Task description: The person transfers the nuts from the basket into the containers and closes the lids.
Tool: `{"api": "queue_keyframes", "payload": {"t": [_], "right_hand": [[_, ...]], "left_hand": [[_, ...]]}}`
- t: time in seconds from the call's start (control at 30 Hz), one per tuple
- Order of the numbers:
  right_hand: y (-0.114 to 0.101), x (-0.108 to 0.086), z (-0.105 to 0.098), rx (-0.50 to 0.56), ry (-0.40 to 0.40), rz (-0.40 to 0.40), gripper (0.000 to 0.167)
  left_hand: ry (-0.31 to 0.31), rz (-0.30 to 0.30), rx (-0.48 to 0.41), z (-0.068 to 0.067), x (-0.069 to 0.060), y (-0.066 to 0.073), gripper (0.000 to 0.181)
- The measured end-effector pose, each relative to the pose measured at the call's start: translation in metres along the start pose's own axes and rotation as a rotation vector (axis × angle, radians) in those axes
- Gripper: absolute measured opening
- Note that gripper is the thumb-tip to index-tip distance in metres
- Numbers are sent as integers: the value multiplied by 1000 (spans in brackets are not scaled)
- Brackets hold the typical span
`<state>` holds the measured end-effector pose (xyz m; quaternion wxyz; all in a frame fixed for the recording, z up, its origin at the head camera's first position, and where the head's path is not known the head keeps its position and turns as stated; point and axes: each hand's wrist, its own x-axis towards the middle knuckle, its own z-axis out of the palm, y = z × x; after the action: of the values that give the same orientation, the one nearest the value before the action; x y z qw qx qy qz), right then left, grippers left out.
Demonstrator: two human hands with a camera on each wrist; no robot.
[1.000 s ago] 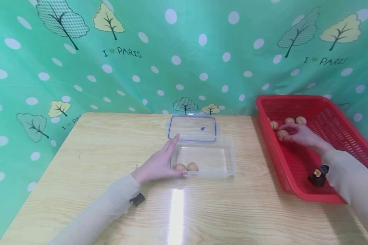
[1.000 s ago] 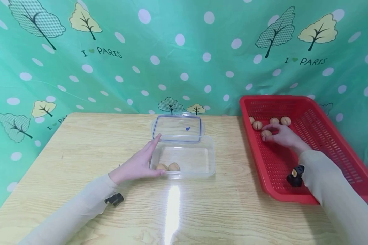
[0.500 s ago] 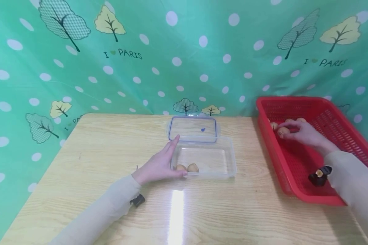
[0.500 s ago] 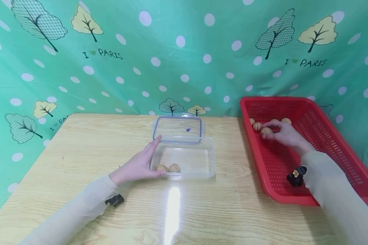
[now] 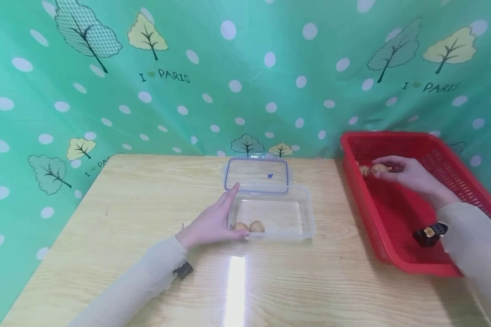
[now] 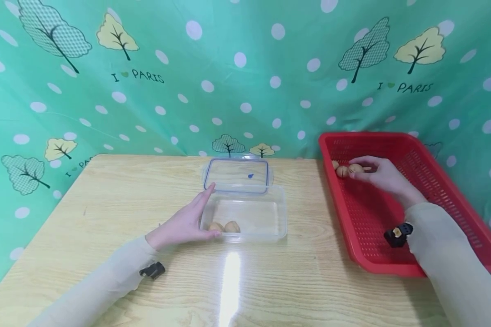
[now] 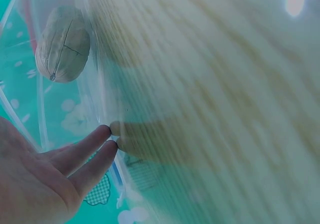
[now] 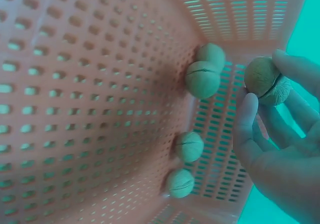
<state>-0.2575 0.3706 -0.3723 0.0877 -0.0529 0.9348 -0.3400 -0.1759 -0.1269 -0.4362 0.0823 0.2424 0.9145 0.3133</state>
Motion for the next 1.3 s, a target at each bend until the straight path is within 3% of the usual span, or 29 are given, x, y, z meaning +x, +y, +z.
{"api": "queue_keyframes", "payload": {"t": [0.53,1.0,1.3], "right_hand": [[-37,-5,-5,16,25,-22,58],[-60,-14,-10,131,18,-13,59],[-79,-20,-6,113,45,-94,51]], "left_hand": [[-1,-6,7,-1,-1,0,122],[1,5,13,0,0,-1,122],[3,9,22,1,0,-2,124]]}}
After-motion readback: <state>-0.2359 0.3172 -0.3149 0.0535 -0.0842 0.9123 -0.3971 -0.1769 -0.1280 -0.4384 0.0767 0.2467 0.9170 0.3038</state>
